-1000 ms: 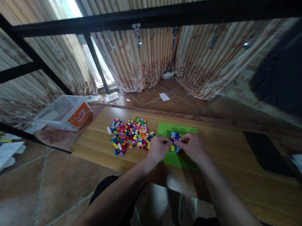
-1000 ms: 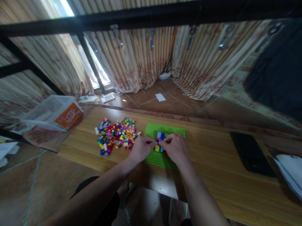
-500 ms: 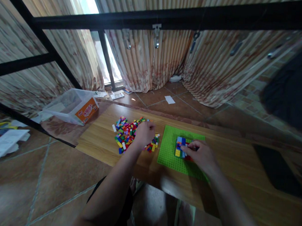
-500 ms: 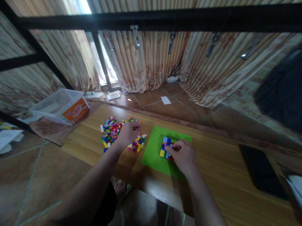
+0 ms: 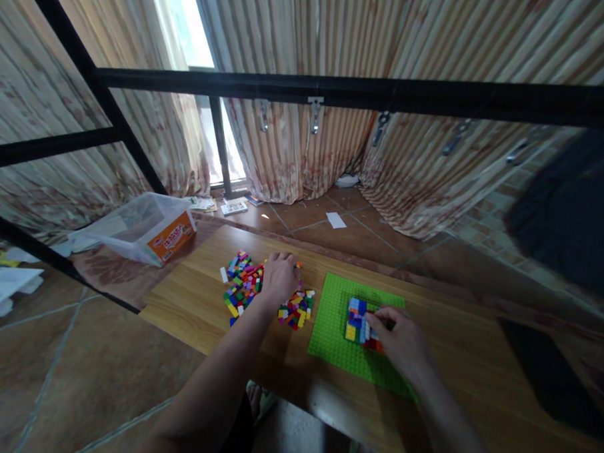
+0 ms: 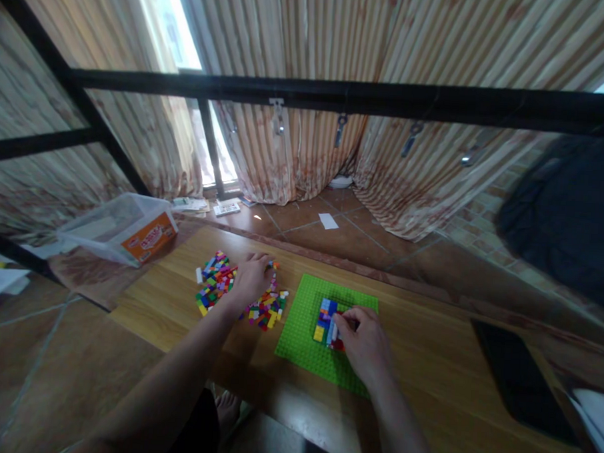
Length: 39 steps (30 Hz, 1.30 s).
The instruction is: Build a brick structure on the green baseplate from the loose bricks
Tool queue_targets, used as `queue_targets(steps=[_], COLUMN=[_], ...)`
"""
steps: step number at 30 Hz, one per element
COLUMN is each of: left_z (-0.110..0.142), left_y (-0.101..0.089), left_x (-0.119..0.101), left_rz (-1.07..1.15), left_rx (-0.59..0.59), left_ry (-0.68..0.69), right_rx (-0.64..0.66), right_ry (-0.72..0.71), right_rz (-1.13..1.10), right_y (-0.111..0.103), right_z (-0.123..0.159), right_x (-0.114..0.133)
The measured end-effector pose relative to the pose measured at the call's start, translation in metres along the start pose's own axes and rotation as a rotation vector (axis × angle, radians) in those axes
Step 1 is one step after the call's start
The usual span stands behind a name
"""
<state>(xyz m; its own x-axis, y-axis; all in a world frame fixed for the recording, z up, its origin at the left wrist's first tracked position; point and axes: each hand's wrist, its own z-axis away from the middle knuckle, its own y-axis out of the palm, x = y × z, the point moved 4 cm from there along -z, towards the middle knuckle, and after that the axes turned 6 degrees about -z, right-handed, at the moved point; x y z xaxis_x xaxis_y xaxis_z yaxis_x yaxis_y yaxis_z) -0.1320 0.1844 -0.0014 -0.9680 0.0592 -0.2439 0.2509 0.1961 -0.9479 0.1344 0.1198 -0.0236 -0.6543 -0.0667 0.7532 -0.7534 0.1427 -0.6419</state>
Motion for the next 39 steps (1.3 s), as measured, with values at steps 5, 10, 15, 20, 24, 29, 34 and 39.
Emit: queue_targets(steps=[5,10,15,20,24,29,34,39], left_z=[-0.007,-0.010,-0.002,0.012,0.016,0.017,0.024,0.031], left_y=[0.016,0.020,0.016,0.004,-0.008,-0.003,0.010,0.017], left_x=[-0.009,-0.012,-0.012,-0.024,-0.037,-0.050,-0.065,-0.076], left_rz=[-0.095,-0.168,-0.170,-0.171,-0.140,0.245,0.945,1.235], left_rx=[0.017,0.023,0.027,0.055,0.013,0.084,0.324,0.526], left_ry=[-0.011,-0.072,-0.049,0.008,0.070,0.176,0.148,0.032], right_rx=[0.013,0.009,0.022,0.015,0.014,0.000,-0.066,-0.120], right_ry=[-0.018,0.001,0.001,0.015,0.027,0.025,0.016,-0.188], right_rz=[0.017,0.030,0.015,0.022,0.032,0.037,-0.003,-0.186], right_y=[0.000,-0.001,-0.002,-0.003,-0.002,-0.002,-0.006,-0.011], right_z=[0.001,0.000,0.000,-0.001,0.000,-0.001,-0.003,0.000], right_x=[-0.001,-0.002,0.002,0.005,0.005,0.005,0.009,0.026])
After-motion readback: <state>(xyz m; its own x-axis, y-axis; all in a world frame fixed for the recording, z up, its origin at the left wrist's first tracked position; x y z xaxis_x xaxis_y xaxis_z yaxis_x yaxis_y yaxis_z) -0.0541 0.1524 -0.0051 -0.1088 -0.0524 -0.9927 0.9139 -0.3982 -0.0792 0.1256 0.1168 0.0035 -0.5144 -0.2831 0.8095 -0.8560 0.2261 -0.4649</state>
